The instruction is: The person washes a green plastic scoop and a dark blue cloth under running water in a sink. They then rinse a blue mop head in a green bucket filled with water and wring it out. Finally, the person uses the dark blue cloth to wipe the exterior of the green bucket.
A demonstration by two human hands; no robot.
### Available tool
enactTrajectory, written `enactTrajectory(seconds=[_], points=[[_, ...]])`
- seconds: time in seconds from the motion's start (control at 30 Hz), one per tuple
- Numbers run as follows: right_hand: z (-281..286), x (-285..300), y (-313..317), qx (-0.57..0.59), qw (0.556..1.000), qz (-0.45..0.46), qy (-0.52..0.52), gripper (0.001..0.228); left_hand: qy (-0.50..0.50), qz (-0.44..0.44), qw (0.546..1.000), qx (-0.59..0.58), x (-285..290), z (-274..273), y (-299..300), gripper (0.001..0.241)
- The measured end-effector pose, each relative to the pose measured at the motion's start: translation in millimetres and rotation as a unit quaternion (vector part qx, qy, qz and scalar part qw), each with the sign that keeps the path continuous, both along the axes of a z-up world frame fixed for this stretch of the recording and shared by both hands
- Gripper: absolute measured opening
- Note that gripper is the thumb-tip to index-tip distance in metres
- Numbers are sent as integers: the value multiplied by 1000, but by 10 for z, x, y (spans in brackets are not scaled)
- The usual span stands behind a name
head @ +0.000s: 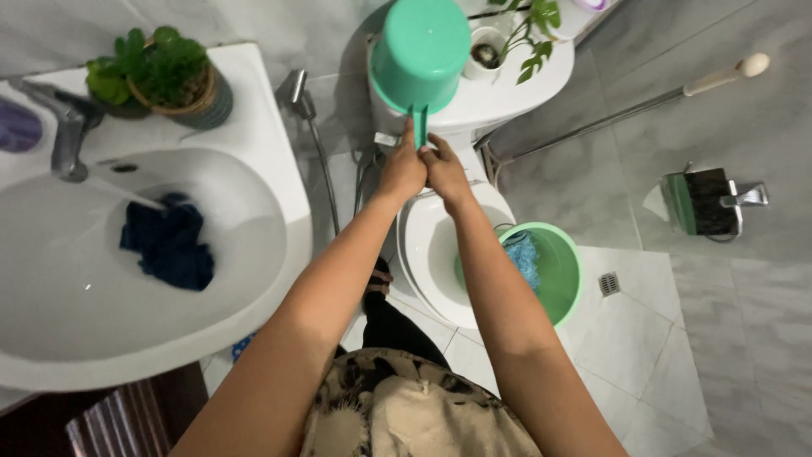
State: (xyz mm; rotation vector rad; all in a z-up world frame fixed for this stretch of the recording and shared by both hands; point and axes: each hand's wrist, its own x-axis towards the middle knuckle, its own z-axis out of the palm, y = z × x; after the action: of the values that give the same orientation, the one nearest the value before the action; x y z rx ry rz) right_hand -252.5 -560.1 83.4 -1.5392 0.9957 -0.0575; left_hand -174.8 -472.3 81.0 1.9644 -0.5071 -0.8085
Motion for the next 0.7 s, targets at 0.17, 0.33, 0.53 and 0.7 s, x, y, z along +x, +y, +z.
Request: enactTrajectory(seconds=[0.17, 0.33, 0.53, 0.7], points=[[-126, -25, 78, -9, 998, -19, -51, 79, 46, -80, 994, 62, 87, 95, 373, 80], [-593, -49, 7, -86, 993, -56, -52, 73, 61, -57, 996, 30, 193, 292, 1150, 66], [-620, 44, 184, -72, 981, -175, -51, 59, 58, -80, 994, 44, 259, 509, 1717, 68], [-336, 12, 420, -12, 961, -267, -68, 38, 51, -102, 992, 45, 198, 406, 1605, 68]])
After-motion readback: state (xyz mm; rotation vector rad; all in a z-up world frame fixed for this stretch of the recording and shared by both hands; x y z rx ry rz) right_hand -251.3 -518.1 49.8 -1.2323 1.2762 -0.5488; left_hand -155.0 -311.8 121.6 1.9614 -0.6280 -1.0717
